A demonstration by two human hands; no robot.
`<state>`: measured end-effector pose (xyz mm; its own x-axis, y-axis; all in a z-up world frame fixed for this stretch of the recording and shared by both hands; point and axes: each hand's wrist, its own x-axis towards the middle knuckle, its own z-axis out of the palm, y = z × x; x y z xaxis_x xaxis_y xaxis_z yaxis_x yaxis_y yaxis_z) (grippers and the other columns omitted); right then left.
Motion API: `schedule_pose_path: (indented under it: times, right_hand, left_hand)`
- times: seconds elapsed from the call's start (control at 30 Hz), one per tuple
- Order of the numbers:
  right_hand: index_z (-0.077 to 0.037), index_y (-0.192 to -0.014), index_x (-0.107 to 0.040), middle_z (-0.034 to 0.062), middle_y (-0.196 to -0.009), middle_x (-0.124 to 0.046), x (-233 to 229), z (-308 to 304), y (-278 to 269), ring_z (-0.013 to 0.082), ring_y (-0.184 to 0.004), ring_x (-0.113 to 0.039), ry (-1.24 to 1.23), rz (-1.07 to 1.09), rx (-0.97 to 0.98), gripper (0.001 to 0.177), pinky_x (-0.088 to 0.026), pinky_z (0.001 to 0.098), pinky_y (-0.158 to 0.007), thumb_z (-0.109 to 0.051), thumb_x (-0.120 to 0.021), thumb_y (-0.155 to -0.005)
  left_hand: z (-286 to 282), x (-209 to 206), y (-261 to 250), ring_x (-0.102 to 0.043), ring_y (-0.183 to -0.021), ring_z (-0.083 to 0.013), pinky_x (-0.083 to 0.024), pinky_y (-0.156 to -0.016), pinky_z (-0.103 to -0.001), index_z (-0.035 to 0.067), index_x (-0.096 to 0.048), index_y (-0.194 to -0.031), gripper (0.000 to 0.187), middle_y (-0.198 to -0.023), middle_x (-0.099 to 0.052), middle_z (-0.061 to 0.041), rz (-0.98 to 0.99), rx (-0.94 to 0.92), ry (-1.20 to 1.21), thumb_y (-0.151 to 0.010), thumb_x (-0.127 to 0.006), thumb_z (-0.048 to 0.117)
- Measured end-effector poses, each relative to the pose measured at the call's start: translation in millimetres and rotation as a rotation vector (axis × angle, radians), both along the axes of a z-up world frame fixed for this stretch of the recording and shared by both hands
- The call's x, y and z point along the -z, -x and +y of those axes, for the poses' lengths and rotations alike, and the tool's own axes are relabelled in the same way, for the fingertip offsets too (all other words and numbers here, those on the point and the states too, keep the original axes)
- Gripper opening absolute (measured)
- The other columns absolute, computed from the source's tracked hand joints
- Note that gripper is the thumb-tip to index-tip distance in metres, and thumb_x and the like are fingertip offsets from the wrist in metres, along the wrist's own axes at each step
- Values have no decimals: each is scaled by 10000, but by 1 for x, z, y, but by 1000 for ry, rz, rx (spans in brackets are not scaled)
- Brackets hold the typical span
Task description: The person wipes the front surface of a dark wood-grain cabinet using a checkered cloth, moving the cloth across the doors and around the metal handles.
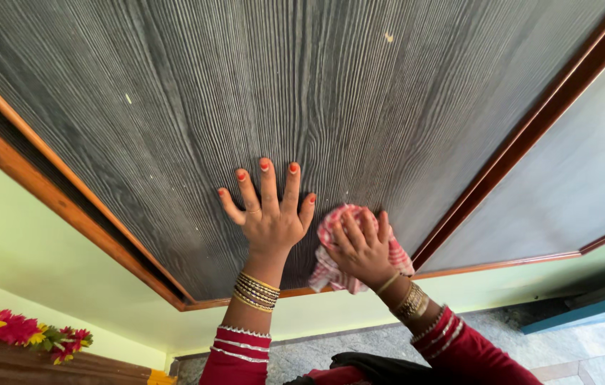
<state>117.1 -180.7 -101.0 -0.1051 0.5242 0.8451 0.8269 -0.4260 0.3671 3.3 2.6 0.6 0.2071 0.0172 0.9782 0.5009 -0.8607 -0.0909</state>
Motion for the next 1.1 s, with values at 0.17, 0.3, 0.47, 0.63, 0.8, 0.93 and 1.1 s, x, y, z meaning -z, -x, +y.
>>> schedule_pose_path:
  times: [0.17, 0.3, 0.47, 0.63, 0.8, 0.93, 1.1]
  right_hand:
    - [35, -1445, -422, 290, -1555, -318, -18, -38, -34, 534, -1485, -219, -39, 176, 177, 715, -92, 786, -1165, -409, -654, -935]
    - [107, -1605, -238, 312, -1691, -178, -120, -50, -34, 536, -1591, -88, -297, 272, 176, 736, -62, 692, -1278, -242, -596, -1065]
    - [2, -1677, -169, 227, -1706, -154, -184, -16, -11, 445, -1599, -77, -392, 289, 222, 738, -68, 607, -1323, -250, -576, -1115]
    - [-29, -1540, -414, 214, -1645, -293, -115, 22, 6, 479, -1534, -195, -125, 111, 128, 667, -150, 686, -1247, -425, -622, -1046]
    - [-82, -1351, -619, 186, -1473, -506, -30, -9, -1, 451, -1419, -382, 59, 73, 107, 542, -227, 701, -1182, -447, -637, -951]
    - [41, -1364, -531, 279, -1490, -438, -54, -39, -24, 531, -1439, -304, -24, 189, 203, 583, -191, 747, -1190, -349, -629, -942]
    - [112, -1570, -326, 315, -1667, -233, -138, -27, -20, 553, -1563, -131, -255, 230, 152, 700, -108, 713, -1284, -291, -593, -1065]
  left_hand:
    - [0, -2, -2, -128, -1596, -393, -69, -1251, -674, 267, -240, -1682, 622, -1726, -194, -117, -30, -8, -23, -1156, -253, 598]
    - [-1, -1, -1, -124, -1590, -403, -71, -1243, -687, 266, -234, -1686, 636, -1724, -202, -121, -13, -15, -17, -1155, -252, 614]
    - [-3, 1, 2, -131, -1587, -408, -78, -1238, -699, 265, -239, -1683, 618, -1720, -207, -127, 23, 0, 19, -1171, -262, 609]
    - [-4, 1, 2, -139, -1588, -386, -67, -1254, -669, 286, -275, -1664, 565, -1720, -214, -101, 18, 13, 47, -1157, -216, 527]
    - [-3, -3, 5, -137, -1586, -385, -59, -1257, -656, 280, -285, -1670, 552, -1715, -215, -105, 11, 13, 30, -1171, -222, 508]
    - [-3, -4, 4, -126, -1590, -377, -53, -1263, -649, 284, -260, -1670, 539, -1727, -205, -104, -9, 8, 9, -1177, -221, 499]
    - [-5, -5, 5, -148, -1590, -376, -65, -1270, -640, 287, -268, -1667, 524, -1720, -229, -94, -2, 18, 31, -1180, -248, 481]
